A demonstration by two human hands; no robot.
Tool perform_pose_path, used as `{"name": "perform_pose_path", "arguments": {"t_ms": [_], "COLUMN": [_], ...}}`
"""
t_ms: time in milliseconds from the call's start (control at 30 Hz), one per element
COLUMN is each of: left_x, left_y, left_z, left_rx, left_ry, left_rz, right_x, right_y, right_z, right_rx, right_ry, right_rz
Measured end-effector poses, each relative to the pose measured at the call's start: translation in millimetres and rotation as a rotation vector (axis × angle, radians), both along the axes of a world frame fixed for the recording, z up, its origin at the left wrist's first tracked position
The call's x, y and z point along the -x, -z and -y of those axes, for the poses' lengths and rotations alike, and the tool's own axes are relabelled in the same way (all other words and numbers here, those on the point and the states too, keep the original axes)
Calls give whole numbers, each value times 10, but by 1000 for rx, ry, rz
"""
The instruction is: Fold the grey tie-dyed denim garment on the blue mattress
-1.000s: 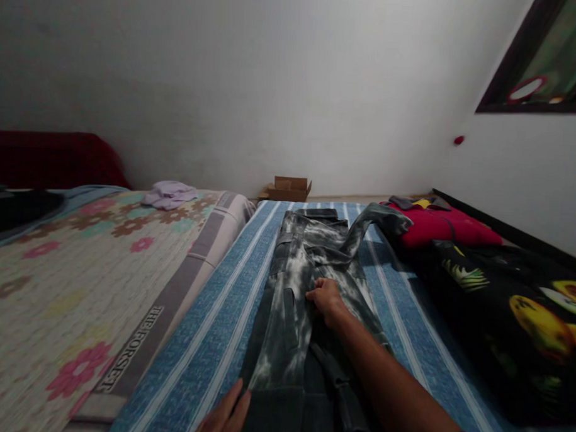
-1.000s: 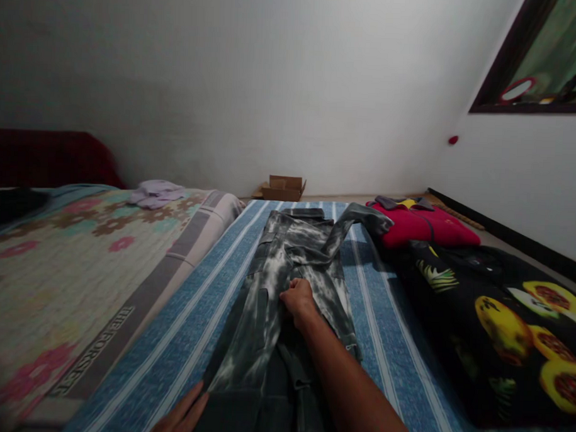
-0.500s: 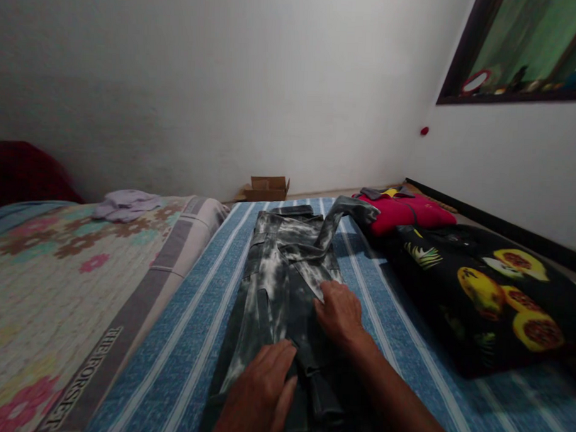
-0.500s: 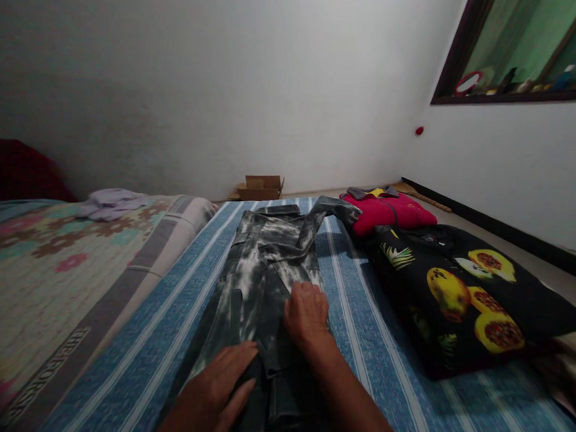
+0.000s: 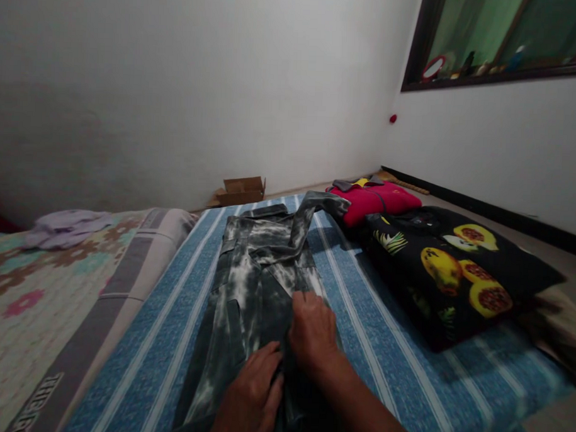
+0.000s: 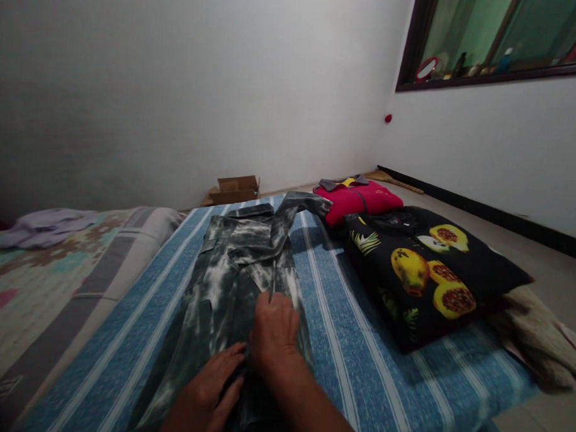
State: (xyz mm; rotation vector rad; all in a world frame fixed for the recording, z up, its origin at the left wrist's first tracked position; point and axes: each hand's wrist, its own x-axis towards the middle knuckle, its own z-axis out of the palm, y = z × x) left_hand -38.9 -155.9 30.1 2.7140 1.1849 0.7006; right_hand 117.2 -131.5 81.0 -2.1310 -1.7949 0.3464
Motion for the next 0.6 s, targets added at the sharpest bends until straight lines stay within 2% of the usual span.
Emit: {"name": "perform_pose_path", "arguments": {"t_ms": [133,233,600], "left_x": [-55,-72,-144], "left_y": [-54,-63,-116], "left_z": [10,38,96], "left_rx": [213,295,240], "left_ry": [-42,-84,-59], "left_rz": [186,270,244], "right_x": [272,361,221], "right_y": [-78,-73,-22], "right_z": [55,75,137], "right_rx": [-107,-123,-101], "right_ry": [-155,-193,-149], "right_rz": [-31,-29,-24]}}
